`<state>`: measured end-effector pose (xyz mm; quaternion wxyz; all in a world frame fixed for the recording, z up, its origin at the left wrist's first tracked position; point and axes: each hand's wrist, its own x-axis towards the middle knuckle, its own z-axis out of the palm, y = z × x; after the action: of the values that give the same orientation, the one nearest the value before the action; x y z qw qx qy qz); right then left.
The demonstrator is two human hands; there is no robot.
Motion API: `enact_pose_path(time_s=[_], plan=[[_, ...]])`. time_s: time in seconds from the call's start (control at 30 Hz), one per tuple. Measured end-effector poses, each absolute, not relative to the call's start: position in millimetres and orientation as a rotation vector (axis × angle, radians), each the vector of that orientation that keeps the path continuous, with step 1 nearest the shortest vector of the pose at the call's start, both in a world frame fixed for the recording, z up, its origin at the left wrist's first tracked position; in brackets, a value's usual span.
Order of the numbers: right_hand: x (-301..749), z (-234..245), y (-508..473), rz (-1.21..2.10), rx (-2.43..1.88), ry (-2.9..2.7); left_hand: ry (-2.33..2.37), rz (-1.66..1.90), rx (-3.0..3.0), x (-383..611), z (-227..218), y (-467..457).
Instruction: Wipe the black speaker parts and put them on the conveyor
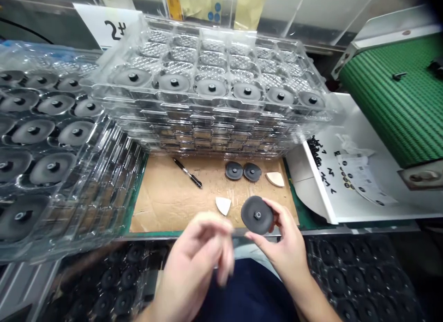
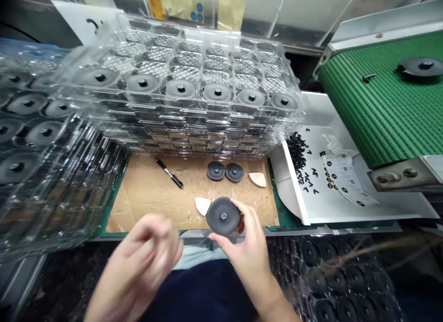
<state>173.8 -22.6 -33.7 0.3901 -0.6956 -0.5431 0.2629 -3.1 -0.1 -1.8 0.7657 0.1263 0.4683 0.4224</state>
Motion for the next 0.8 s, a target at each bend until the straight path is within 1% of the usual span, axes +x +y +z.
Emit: enact_pose_path(time_s=[0.07, 0.23, 0.4, 0.57, 0.8], plan=[[168, -31, -26, 0.714, -1.683, -1.399, 1.007, 0.994, 0.363, 9, -3, 6], [157, -29, -34, 0.775, -1.554, -1.398, 0.809, 0.795, 0.256, 23, -20, 0], [156, -32, -44, 0.734, -1.562, -1.475, 0.712, 0.759, 0.274, 22, -27, -6], [167, -31, -46, 0.805, -1.553, -1.566, 0.773, 0.741, 0.207, 25, -24, -5], [199, -23, -43, 0.998, -1.472, -1.741, 0.853, 0.498, 0.14, 36, -36, -6]])
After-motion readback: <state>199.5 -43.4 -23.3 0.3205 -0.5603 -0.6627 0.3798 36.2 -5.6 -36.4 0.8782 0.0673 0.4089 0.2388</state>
